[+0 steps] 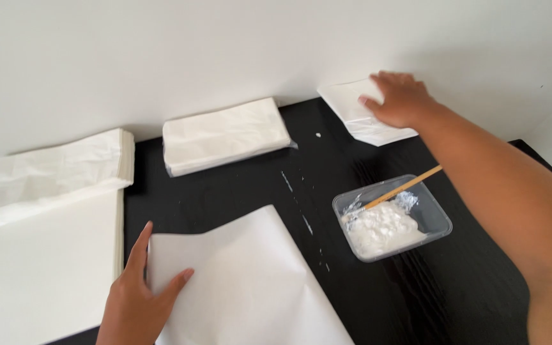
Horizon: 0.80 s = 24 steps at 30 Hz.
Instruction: Manually assembling paper bags by folding paper around a template and applying glue with a brush.
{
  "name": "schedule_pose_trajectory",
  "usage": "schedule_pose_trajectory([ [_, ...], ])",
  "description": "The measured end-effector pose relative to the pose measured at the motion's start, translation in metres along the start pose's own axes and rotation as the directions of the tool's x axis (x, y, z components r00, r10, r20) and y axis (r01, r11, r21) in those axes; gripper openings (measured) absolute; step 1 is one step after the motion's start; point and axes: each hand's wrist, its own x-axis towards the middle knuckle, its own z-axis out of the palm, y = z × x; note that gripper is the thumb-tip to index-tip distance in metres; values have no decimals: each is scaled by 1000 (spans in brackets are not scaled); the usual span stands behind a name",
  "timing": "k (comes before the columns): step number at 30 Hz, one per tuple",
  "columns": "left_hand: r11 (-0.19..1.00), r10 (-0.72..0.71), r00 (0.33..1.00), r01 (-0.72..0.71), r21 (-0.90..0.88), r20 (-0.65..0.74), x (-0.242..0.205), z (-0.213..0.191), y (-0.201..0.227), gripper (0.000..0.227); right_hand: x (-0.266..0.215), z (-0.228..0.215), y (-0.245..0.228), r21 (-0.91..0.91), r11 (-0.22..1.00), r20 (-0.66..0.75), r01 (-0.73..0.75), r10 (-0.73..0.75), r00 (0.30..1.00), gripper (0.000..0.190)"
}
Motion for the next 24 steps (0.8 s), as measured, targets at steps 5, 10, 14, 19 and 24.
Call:
schedule_pose_trajectory([
  [5,997,-31,991,40,66,-126,17,12,-11,109,20,18,7,-150,986,173,-74,100,980,87],
  [10,999,-35,982,39,19,-185,27,23,-21,110,22,16,7,-132,978,528,-159,205,824,79],
  [14,997,-78,980,77,-13,-182,25,23,-16,109,30,22,18,-132,984,290,-118,152,945,81],
  [19,999,-16,979,22,23,-202,26,24,-22,106,20,26,20,-139,981,462,-133,183,868,82],
  [24,998,-37,984,44,37,-174,25,24,-19,106,22,-5,24,-90,983,415,-157,180,892,85],
])
